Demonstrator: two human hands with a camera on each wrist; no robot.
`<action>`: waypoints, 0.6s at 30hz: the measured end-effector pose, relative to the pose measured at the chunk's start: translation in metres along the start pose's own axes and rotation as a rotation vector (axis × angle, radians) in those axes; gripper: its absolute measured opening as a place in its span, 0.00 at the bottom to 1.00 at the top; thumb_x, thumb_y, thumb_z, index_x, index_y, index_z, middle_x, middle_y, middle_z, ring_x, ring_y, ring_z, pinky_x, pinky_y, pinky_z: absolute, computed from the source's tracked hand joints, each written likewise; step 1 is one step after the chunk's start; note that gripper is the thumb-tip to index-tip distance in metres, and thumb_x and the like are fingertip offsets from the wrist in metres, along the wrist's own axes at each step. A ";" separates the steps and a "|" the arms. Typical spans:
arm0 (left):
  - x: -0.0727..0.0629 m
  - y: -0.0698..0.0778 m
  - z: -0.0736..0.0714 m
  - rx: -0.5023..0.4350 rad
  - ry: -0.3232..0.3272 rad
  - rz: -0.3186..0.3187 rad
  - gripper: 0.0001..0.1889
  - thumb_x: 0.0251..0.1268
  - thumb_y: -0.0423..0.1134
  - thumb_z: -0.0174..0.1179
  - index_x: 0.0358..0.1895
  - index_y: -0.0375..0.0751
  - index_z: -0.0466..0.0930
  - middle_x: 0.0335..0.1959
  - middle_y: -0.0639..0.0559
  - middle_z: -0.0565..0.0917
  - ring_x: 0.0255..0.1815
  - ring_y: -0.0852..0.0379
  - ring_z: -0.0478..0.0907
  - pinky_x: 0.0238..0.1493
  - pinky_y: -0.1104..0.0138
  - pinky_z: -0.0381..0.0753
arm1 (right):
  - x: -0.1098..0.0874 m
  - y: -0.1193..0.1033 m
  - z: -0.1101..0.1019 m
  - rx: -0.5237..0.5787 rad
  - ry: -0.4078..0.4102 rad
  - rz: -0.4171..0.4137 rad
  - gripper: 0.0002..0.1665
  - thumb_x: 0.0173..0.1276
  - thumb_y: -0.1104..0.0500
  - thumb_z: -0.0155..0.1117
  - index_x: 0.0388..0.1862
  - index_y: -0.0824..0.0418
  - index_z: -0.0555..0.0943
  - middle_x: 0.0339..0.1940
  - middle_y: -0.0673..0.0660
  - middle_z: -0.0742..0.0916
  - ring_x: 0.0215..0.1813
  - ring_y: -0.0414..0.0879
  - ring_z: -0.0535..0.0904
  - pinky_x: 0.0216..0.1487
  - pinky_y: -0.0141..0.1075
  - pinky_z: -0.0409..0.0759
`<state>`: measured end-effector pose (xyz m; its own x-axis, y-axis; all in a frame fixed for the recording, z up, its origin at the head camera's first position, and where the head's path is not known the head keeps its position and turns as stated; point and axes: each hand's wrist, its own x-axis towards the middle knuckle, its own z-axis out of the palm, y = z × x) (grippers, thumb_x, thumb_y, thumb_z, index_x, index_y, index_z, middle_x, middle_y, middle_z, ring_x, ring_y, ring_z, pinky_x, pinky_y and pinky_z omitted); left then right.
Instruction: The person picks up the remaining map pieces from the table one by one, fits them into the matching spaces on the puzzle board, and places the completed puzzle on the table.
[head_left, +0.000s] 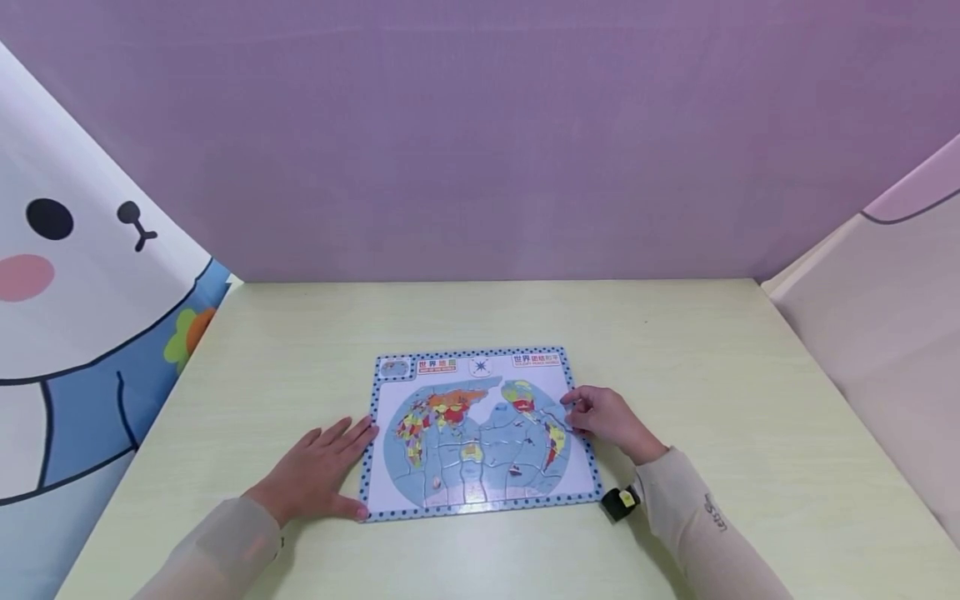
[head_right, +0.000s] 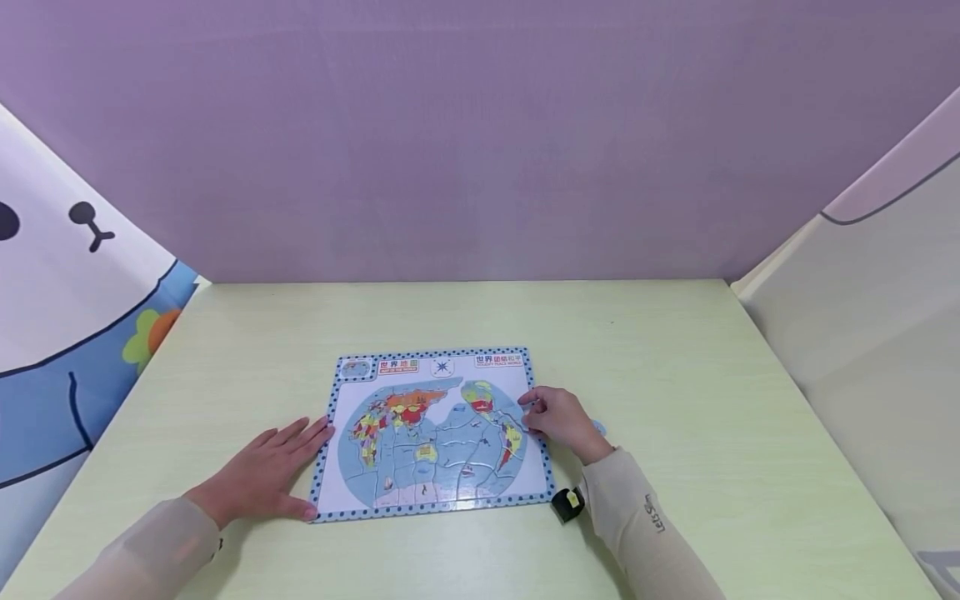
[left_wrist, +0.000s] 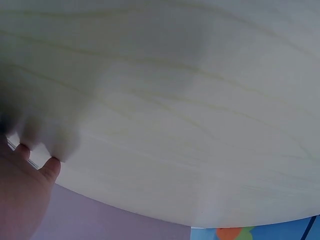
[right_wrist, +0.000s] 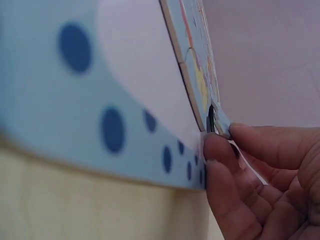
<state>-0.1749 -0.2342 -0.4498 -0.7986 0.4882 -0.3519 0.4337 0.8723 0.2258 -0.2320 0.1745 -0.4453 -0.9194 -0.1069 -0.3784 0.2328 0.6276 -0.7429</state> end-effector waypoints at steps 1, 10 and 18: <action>0.000 0.000 -0.001 0.003 0.000 0.000 0.59 0.43 0.76 0.58 0.74 0.38 0.56 0.75 0.42 0.56 0.74 0.35 0.50 0.65 0.36 0.53 | 0.000 0.000 0.000 -0.005 0.000 -0.008 0.13 0.65 0.70 0.61 0.48 0.69 0.79 0.28 0.56 0.80 0.29 0.45 0.77 0.32 0.32 0.79; -0.001 -0.001 -0.001 -0.013 -0.007 -0.006 0.59 0.43 0.75 0.60 0.74 0.38 0.55 0.75 0.42 0.56 0.74 0.35 0.49 0.65 0.35 0.52 | -0.003 -0.003 0.001 -0.049 0.008 -0.054 0.12 0.64 0.69 0.62 0.47 0.69 0.80 0.27 0.55 0.78 0.28 0.45 0.75 0.31 0.32 0.76; 0.001 0.000 0.002 -0.012 0.000 -0.012 0.59 0.43 0.74 0.61 0.74 0.38 0.56 0.75 0.43 0.56 0.74 0.36 0.49 0.66 0.36 0.51 | -0.001 0.000 0.001 -0.054 -0.005 -0.049 0.11 0.64 0.69 0.62 0.46 0.69 0.80 0.26 0.55 0.78 0.28 0.45 0.75 0.32 0.33 0.76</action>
<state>-0.1742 -0.2338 -0.4522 -0.8038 0.4777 -0.3545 0.4191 0.8777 0.2323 -0.2305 0.1734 -0.4453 -0.9275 -0.1426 -0.3455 0.1700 0.6624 -0.7296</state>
